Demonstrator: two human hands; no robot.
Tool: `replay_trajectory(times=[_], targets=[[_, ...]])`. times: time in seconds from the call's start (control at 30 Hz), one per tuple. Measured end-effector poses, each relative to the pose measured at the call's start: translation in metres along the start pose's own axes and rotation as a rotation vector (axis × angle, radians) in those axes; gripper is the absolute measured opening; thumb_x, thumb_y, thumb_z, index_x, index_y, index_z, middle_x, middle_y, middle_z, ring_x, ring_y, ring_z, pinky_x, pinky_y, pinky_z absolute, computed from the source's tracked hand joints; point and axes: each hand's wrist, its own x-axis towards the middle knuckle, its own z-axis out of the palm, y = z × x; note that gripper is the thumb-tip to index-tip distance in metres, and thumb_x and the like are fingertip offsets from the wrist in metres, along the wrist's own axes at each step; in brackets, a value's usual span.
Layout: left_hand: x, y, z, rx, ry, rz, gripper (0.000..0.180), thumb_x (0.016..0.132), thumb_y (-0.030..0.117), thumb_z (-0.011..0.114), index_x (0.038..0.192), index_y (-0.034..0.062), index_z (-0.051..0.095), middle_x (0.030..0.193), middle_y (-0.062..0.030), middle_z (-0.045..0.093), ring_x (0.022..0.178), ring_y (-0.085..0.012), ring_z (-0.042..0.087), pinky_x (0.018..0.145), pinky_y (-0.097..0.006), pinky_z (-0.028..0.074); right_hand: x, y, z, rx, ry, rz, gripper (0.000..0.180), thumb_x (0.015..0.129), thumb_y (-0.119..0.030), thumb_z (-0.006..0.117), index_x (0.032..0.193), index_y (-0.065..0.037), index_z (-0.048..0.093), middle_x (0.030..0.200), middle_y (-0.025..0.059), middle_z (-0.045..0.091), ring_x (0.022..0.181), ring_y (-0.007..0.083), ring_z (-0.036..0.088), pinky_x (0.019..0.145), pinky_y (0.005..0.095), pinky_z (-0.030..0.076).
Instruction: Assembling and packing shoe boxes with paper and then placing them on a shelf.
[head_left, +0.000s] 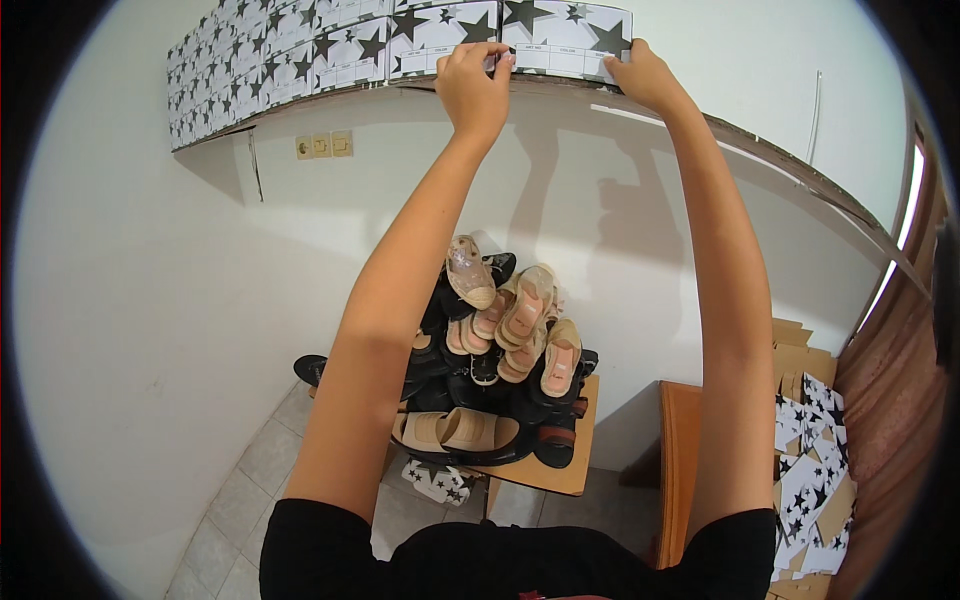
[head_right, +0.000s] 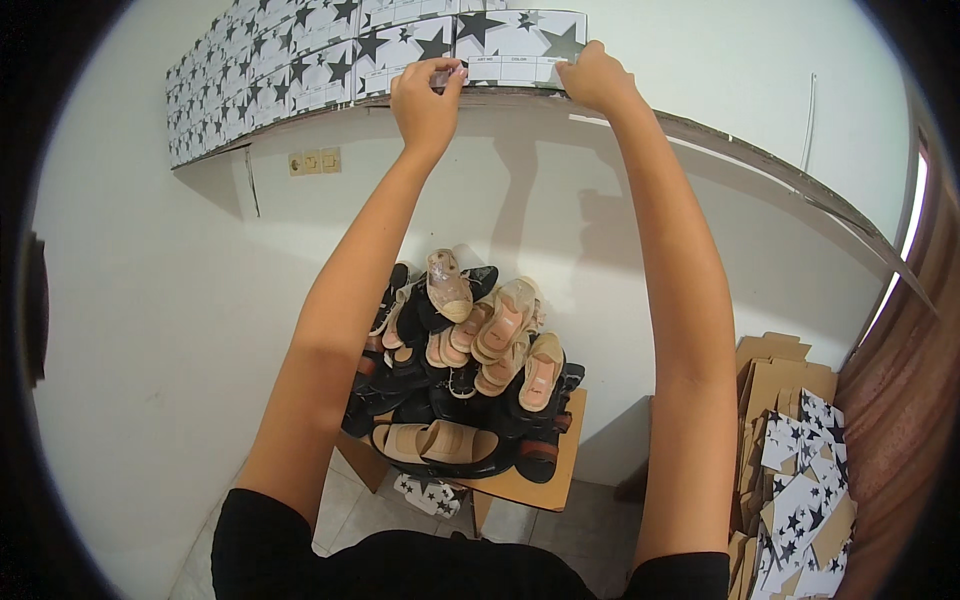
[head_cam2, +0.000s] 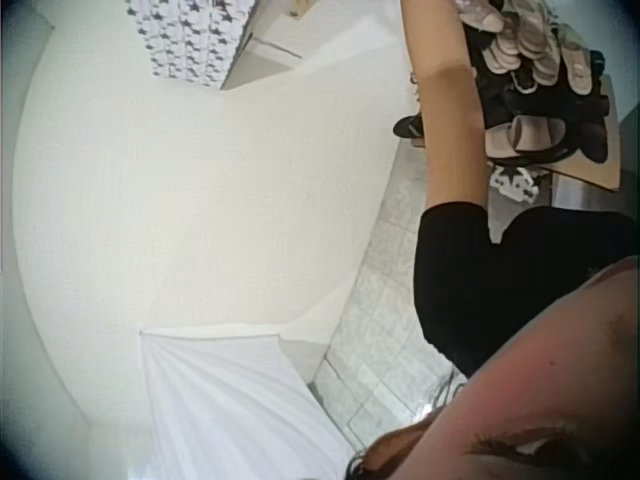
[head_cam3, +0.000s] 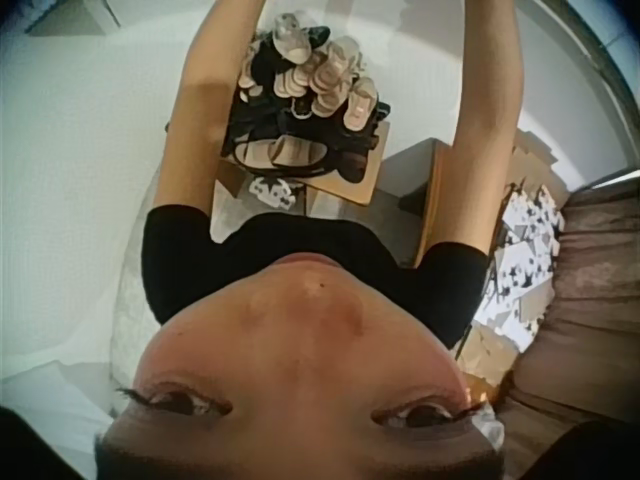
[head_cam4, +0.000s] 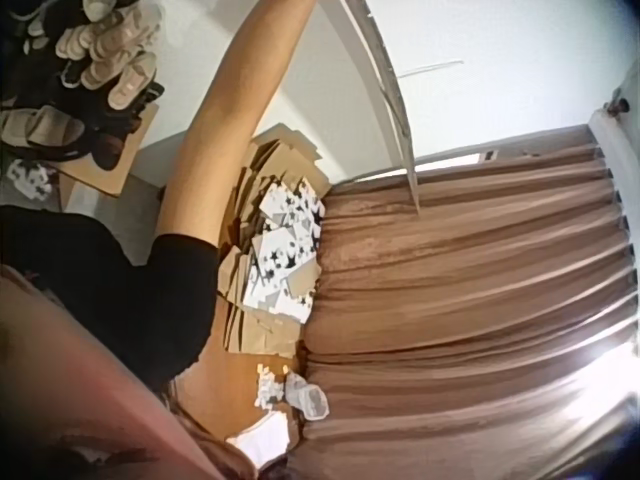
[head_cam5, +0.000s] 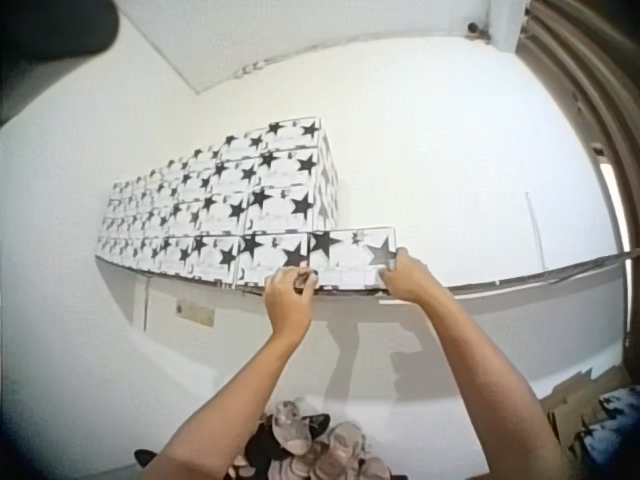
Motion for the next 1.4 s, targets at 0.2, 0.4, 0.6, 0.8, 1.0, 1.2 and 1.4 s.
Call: replay_trajectory(times=[0.2,0.4,0.6,0.8,1.0,1.2,1.4], targets=[[-0.004,-0.007,0.004,0.076,0.033,0.055,0.009,0.075,0.021,0.067,0.08,0.0135,0.068,0.088,-0.0021,0.062,0.088,-0.0226,0.048,0.078,-0.035,0.039,0.004,0.004,0.005,0.022,-0.019,0.006,0.058,0.083,-0.038,0.051,0.116,0.008,0.04,0.108,0.0254,0.058,0.103,0.0381,0.055,0.09,0.0433,0.04],[-0.014,-0.004,-0.004,0.044,0.003,0.035,0.005,0.077,0.019,0.064,0.08,0.0167,0.066,0.088,0.0018,0.062,0.094,-0.0241,0.049,0.078,-0.038,0.037,-0.009,0.0,0.004,0.043,0.016,-0.03,0.057,0.082,-0.035,0.052,0.117,0.009,0.04,0.105,0.0251,0.059,0.102,0.0381,0.055,0.095,0.0468,0.035],[-0.032,0.012,-0.015,-0.035,-0.042,-0.004,0.006,0.078,0.019,0.062,0.082,0.017,0.066,0.09,0.0026,0.062,0.097,-0.024,0.049,0.082,-0.039,0.037,-0.037,0.001,0.01,-0.042,0.363,-0.167,0.054,0.079,-0.029,0.056,0.119,0.005,0.041,0.11,0.0212,0.056,0.099,0.035,0.057,0.099,0.0591,0.024],[-0.059,0.061,-0.041,-0.258,-0.126,-0.019,0.006,0.077,0.016,0.063,0.081,0.0155,0.066,0.093,0.0004,0.062,0.098,-0.024,0.048,0.086,-0.038,0.036,-0.122,-0.011,-0.011,-0.07,0.559,-0.381,0.045,0.075,-0.021,0.062,0.116,-0.011,0.048,0.109,0.0123,0.052,0.102,0.0309,0.052,0.097,0.0619,0.025],[-0.105,0.146,-0.082,-0.671,-0.304,-0.236,0.008,0.076,0.016,0.063,0.083,0.0138,0.067,0.096,-0.0008,0.062,0.097,-0.0221,0.049,0.085,-0.035,0.037,-0.252,-0.017,-0.043,-0.161,0.136,-0.333,0.034,0.075,-0.02,0.064,0.107,-0.015,0.052,0.111,0.0071,0.05,0.102,0.0271,0.052,0.097,0.0629,0.024],[-0.178,0.227,-0.112,-0.981,-0.587,-0.479,0.01,0.078,0.018,0.063,0.085,0.0112,0.066,0.101,-0.002,0.062,0.098,-0.0203,0.051,0.082,-0.033,0.039,-0.394,-0.001,-0.081,-0.162,-0.299,0.026,0.031,0.077,-0.022,0.063,0.105,-0.013,0.054,0.111,0.0112,0.049,0.098,0.0297,0.055,0.095,0.0573,0.032],[-0.272,0.331,-0.117,-1.39,-0.921,-0.801,0.009,0.078,0.011,0.065,0.085,0.0061,0.066,0.097,-0.0009,0.061,0.088,-0.0089,0.054,0.069,-0.025,0.042,-0.536,0.042,-0.141,-0.109,-0.674,0.447,0.035,0.076,-0.025,0.064,0.106,-0.008,0.056,0.107,0.017,0.052,0.1,0.0341,0.054,0.086,0.0419,0.043]])
